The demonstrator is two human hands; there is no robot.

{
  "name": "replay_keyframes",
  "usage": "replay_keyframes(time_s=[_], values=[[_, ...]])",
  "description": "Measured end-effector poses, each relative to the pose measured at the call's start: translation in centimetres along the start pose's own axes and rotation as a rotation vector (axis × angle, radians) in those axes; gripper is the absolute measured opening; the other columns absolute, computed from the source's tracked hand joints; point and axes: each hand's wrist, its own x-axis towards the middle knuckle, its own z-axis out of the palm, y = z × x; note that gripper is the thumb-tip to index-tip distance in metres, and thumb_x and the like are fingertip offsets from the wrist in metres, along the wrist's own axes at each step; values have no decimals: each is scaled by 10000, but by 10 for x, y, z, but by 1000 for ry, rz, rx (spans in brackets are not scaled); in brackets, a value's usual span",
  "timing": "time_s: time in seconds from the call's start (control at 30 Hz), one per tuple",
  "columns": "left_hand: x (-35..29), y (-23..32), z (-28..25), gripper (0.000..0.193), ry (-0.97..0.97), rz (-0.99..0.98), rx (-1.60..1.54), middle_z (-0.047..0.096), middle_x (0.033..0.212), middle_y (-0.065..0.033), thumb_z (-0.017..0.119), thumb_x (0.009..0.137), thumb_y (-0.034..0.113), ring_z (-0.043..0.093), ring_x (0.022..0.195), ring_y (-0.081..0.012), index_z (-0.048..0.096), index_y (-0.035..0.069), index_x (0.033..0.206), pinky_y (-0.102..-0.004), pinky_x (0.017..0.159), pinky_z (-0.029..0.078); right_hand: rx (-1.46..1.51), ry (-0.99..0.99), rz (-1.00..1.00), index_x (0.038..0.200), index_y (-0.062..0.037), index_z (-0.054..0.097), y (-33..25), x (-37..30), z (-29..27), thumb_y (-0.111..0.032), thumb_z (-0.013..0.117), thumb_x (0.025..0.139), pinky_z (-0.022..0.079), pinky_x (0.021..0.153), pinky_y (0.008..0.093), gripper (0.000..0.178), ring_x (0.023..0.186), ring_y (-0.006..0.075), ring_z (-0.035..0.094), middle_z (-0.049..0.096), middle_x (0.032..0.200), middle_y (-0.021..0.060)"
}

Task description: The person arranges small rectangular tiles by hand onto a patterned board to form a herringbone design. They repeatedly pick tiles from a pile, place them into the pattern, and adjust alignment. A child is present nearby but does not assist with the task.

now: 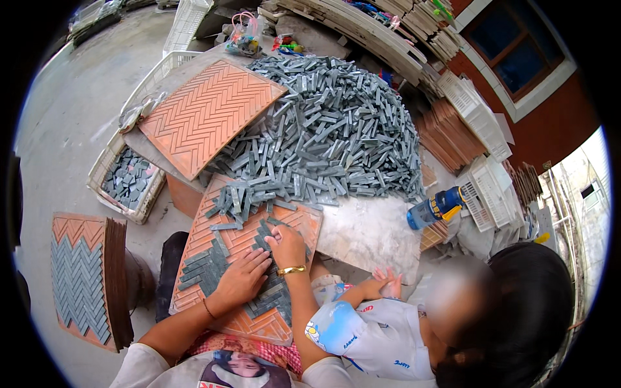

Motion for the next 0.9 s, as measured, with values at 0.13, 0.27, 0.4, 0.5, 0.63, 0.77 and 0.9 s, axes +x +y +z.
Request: replay_keyframes(time_s=[0.13, 0.27, 0.4, 0.5, 0.63, 0.77, 0.9], values=[[9, -2, -5, 515, 70, -74, 32, 468, 1345, -130, 624, 805, 189, 403, 1279, -268, 483, 29, 1274, -428, 1075, 287, -156, 115, -77, 888, -27, 643, 6, 9, -13, -58, 700, 704, 501, 673, 343, 194, 724, 273, 623, 648, 856, 125], [29, 0, 2, 550, 46, -134, 86, 453, 1366, -118, 629, 807, 237, 393, 1290, -262, 472, 33, 1294, -416, 1076, 287, -144, 176, -201, 932, -30, 655, 25, 22, -24, -24, 682, 694, 489, 749, 375, 239, 836, 306, 606, 627, 965, 130], [27, -2, 3, 563, 37, -141, 128, 445, 1378, -108, 624, 814, 278, 383, 1299, -257, 471, 35, 1299, -407, 1081, 281, -110, -64, -244, 943, -26, 651, 21, 26, -26, -5, 681, 680, 478, 801, 374, 266, 925, 308, 591, 617, 959, 118], [27, -2, 4, 559, 40, -139, 131, 443, 1380, -106, 620, 818, 277, 379, 1302, -257, 473, 32, 1298, -405, 1086, 275, -149, 48, -249, 924, -60, 658, 24, 21, -28, 17, 667, 677, 483, 778, 376, 259, 889, 312, 594, 610, 934, 116], [26, -3, 3, 558, 43, -146, 124, 440, 1381, -112, 619, 819, 266, 374, 1304, -263, 467, 25, 1300, -410, 1089, 270, -95, 36, -201, 906, -68, 661, 34, 15, -46, 25, 651, 683, 486, 765, 375, 242, 867, 318, 596, 608, 916, 119], [27, -3, 3, 559, 35, -136, 98, 439, 1379, -121, 616, 821, 257, 371, 1304, -271, 459, 18, 1301, -417, 1089, 269, -54, -85, -174, 880, -52, 661, 41, 11, -50, 22, 643, 691, 487, 746, 374, 204, 842, 320, 598, 610, 898, 122], [28, -3, 2, 549, 46, -130, 84, 441, 1375, -124, 615, 820, 246, 374, 1302, -272, 461, 18, 1296, -419, 1088, 271, -6, -99, -215, 872, -45, 663, 39, 15, -47, -15, 668, 688, 488, 718, 364, 187, 793, 305, 603, 611, 851, 124]])
